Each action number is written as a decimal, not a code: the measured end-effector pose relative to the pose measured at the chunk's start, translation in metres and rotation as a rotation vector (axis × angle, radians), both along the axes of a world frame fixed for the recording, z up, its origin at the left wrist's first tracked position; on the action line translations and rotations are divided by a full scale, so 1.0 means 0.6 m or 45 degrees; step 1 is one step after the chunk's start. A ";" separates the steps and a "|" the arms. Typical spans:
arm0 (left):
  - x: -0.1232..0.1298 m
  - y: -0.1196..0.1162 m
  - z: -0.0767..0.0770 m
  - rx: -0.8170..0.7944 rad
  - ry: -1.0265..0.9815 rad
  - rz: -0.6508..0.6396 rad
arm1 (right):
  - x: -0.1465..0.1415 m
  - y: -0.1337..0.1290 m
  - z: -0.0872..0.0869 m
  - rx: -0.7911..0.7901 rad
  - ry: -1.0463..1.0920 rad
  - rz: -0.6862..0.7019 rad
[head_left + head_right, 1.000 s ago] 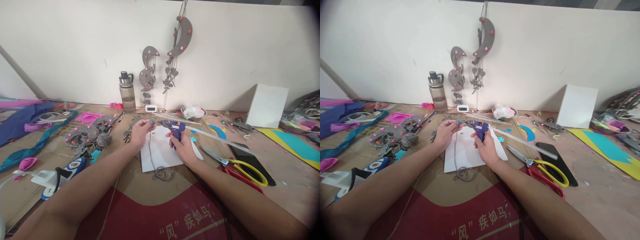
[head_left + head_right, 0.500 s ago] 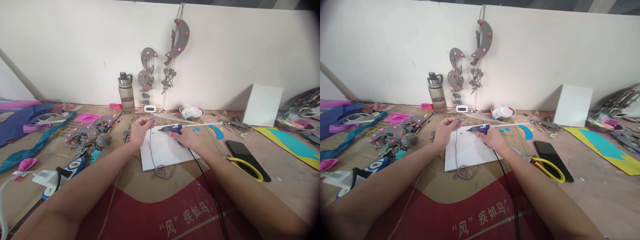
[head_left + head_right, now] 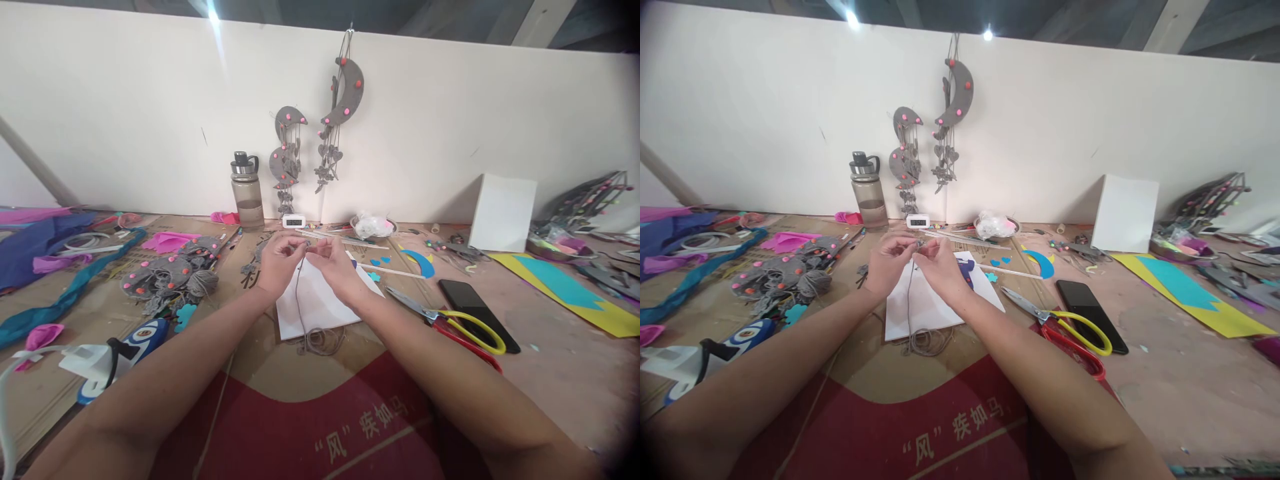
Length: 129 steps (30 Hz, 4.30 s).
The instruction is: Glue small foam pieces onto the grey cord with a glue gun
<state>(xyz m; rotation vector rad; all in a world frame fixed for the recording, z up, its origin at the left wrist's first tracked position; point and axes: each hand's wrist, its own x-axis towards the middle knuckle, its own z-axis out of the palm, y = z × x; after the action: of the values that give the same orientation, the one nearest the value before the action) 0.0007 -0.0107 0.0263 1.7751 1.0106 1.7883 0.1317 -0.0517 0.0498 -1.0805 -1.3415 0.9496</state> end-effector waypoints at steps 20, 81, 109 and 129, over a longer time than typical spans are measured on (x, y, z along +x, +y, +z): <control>0.017 -0.011 0.006 -0.488 -0.330 -0.417 | 0.023 0.023 -0.021 0.487 -0.606 -0.345; 0.003 -0.015 0.036 -0.546 -0.045 -0.278 | 0.020 0.012 -0.023 0.625 -0.777 -0.314; 0.019 -0.026 0.023 -0.559 -0.299 -0.512 | 0.020 0.017 -0.009 0.242 -0.347 -0.365; 0.018 -0.015 0.028 -0.656 -0.421 -0.460 | 0.018 0.023 -0.026 0.303 -0.376 -0.222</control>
<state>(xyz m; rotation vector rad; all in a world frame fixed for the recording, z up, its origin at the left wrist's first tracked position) 0.0117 -0.0195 0.0429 1.2069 0.8489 1.3776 0.1427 -0.0376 0.0342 -1.1610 -1.5272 0.5003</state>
